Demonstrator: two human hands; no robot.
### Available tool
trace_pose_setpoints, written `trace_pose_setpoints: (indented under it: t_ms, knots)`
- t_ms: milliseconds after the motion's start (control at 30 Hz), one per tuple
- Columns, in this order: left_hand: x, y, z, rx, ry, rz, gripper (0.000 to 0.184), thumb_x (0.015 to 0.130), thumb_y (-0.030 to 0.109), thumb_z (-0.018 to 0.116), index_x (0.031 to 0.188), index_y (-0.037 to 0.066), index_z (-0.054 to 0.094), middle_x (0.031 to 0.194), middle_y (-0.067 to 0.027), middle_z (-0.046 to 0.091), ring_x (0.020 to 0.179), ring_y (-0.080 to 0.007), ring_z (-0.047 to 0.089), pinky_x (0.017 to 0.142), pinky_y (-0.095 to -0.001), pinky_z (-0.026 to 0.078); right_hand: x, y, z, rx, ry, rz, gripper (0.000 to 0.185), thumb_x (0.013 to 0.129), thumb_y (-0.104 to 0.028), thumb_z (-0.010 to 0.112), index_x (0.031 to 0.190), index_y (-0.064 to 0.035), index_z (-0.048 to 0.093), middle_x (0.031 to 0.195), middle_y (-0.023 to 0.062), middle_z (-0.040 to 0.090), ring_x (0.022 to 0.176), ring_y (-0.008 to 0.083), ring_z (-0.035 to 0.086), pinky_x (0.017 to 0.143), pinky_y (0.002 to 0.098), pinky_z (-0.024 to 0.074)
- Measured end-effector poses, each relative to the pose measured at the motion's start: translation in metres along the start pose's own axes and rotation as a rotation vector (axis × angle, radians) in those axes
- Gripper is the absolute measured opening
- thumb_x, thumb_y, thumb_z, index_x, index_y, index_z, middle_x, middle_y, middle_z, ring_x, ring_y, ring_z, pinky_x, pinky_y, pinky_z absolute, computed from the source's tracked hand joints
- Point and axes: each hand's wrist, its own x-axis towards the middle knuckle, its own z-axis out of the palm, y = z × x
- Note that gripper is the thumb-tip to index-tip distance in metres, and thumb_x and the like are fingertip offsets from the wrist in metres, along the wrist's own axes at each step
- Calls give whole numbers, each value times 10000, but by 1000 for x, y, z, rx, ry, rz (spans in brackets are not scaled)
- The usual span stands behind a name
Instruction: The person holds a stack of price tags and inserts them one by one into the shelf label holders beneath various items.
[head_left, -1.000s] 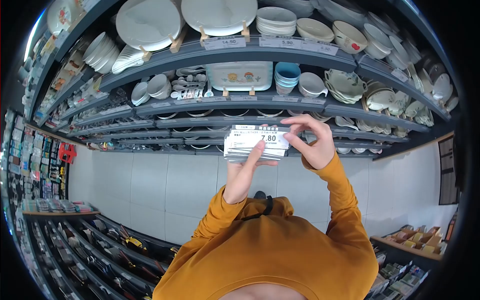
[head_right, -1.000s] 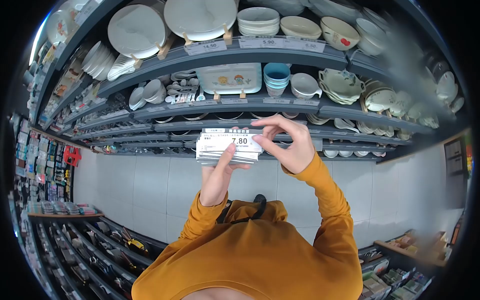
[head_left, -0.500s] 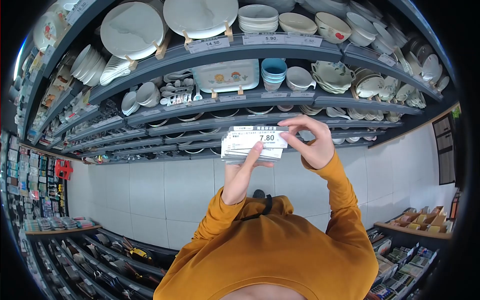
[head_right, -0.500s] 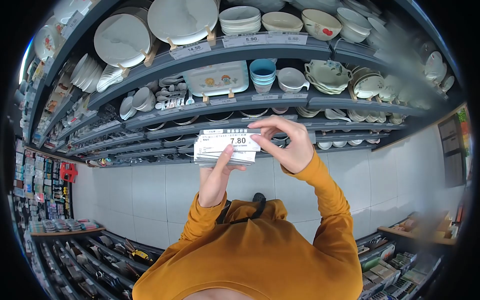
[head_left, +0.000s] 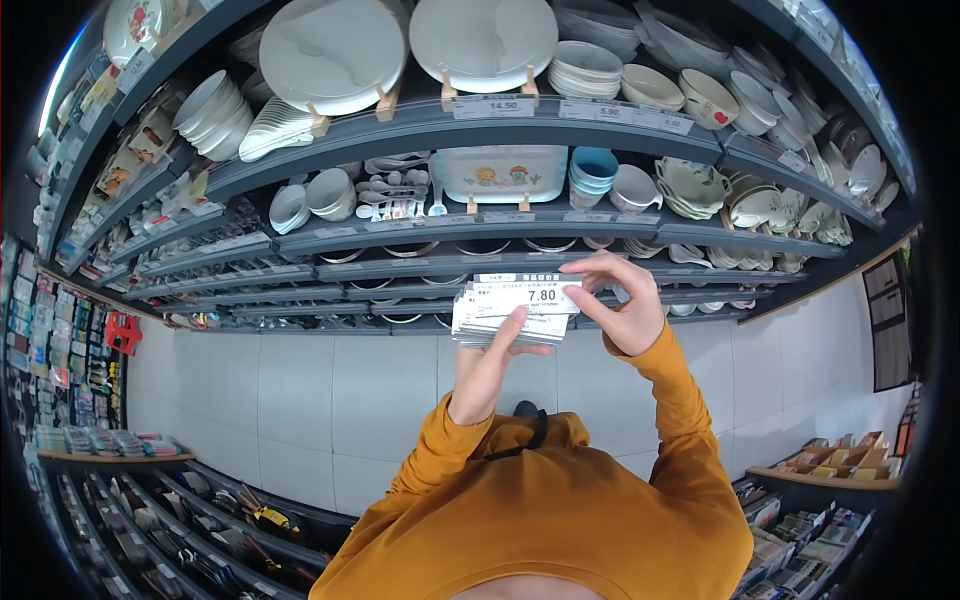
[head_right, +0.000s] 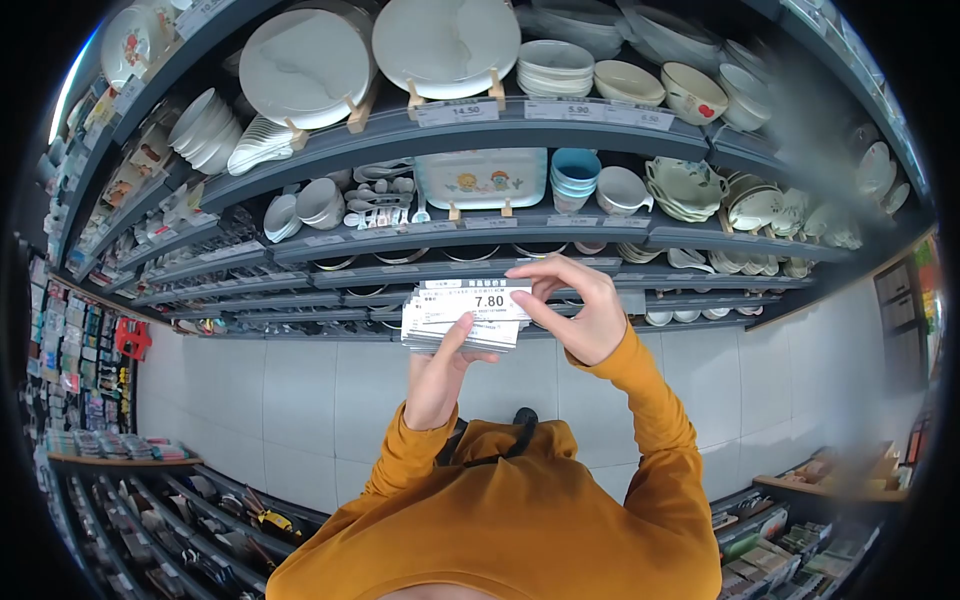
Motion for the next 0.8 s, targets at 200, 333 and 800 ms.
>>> trace_pose_setpoints:
  t_ms: [200,333,800]
  knots:
    - [-5,33,-49,-2,-31,19,280,957,128,555,1207,4,543,1092,-117,644,916,-193,658,670,-315,569,20,-19,52,-18,-14,-21,241,803,-11,693,1042,6,668,908,103,655,720,129,614,682,258,512]
    - [-8,55,-85,-35,-22,11,273,957,127,554,1199,-1,546,1079,-118,647,902,-195,661,663,-314,569,34,-27,94,-16,-10,-7,242,798,-7,695,1038,5,670,881,99,646,718,135,611,682,259,511]
    - [-12,113,-190,-90,-75,-64,265,955,119,557,1185,-13,552,1077,-127,647,897,-206,662,666,-325,566,63,-61,200,-116,39,37,238,786,9,695,1023,20,668,844,92,630,728,142,598,688,264,503]
